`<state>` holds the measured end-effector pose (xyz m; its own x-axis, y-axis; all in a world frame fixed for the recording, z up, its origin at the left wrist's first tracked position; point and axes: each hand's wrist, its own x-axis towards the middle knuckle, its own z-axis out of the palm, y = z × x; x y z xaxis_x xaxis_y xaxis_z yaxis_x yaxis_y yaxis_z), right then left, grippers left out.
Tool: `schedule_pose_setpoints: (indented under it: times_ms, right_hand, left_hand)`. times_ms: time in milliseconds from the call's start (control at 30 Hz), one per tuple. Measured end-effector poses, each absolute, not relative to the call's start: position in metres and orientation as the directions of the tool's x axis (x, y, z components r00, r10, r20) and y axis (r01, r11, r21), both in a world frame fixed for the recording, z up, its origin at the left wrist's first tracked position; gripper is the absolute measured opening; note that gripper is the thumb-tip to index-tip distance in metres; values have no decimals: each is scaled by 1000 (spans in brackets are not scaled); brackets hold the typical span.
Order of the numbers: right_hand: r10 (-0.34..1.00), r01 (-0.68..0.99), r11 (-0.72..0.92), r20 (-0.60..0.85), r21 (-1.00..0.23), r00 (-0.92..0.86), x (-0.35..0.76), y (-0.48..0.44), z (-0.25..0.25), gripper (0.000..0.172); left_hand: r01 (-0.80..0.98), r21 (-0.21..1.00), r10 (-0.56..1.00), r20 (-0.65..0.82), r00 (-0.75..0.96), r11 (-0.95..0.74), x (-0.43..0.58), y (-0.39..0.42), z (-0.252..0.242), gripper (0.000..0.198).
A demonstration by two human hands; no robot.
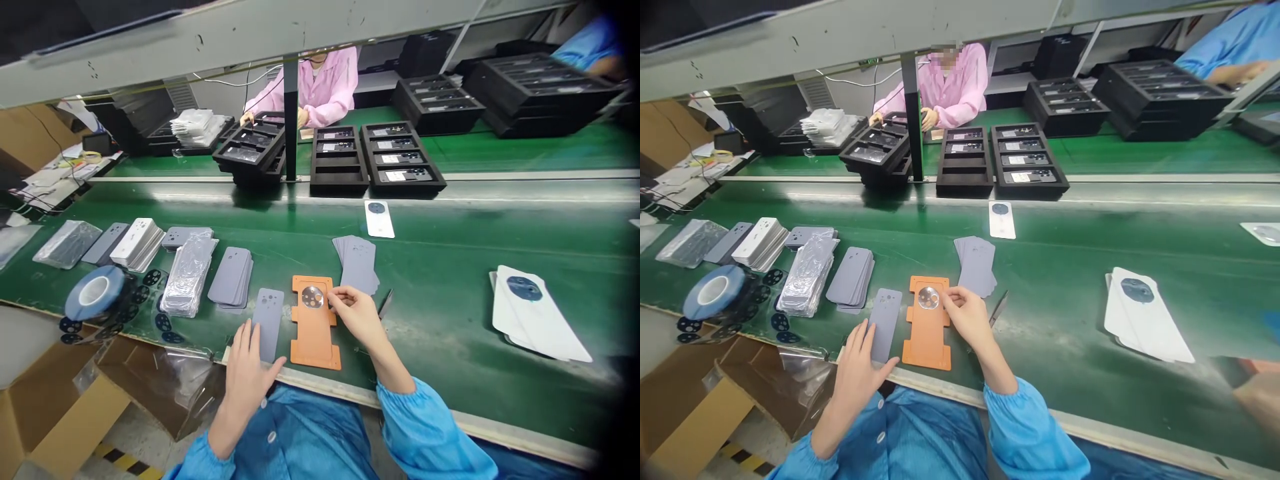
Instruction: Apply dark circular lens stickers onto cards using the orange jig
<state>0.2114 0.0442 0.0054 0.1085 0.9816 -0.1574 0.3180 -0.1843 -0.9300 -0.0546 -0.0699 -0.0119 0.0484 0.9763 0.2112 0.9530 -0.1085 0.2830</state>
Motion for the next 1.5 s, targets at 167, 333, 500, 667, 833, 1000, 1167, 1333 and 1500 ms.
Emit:
schedule_pose_setpoints:
  times_ms: [167, 333, 500, 667, 833, 1000, 1167, 1333, 1500]
  right_hand:
    - [982, 317, -176, -143, -932, 124, 215, 37, 7, 27]
    - [982, 305, -158, -117, -939, 150, 220, 31, 14, 28]
    - [991, 227, -128, -116, -966, 64, 213, 24, 29, 32]
    - [993, 37, -76, -79, -996, -87, 202, 29, 39, 50]
    - [995, 34, -16, -19, -999, -95, 202, 39, 38, 56]
    - [991, -7, -41, -40, -999, -125, 206, 35, 47, 53]
    - [967, -153, -24, 16, -988, -253, 209, 29, 59, 48]
    - [924, -200, -28, 51, -980, -380, 200, 28, 59, 45]
    - [964, -171, -35, 12, -985, -265, 205, 36, 56, 38]
  left_hand:
    - [974, 212, 980, 198, 38, -81, -47, -56, -13, 48]
    - [925, 378, 982, 182, -40, -32, -57, -46, 9, 40]
    - [560, 827, 995, 1, -97, 54, -53, -39, 36, 35]
    - [147, 976, 984, -169, 61, 159, -14, -40, 36, 39]
    - [150, 973, 978, -189, 85, 175, 12, -41, 25, 35]
    - [47, 972, 970, -233, 66, 230, 11, -37, 22, 39]
    - [-341, 785, 854, -447, 266, 517, 10, -35, 31, 34]
    - [-356, 645, 727, -506, 464, 676, 21, -39, 29, 36]
    - [-128, 953, 959, -280, -33, 274, 15, -41, 16, 43]
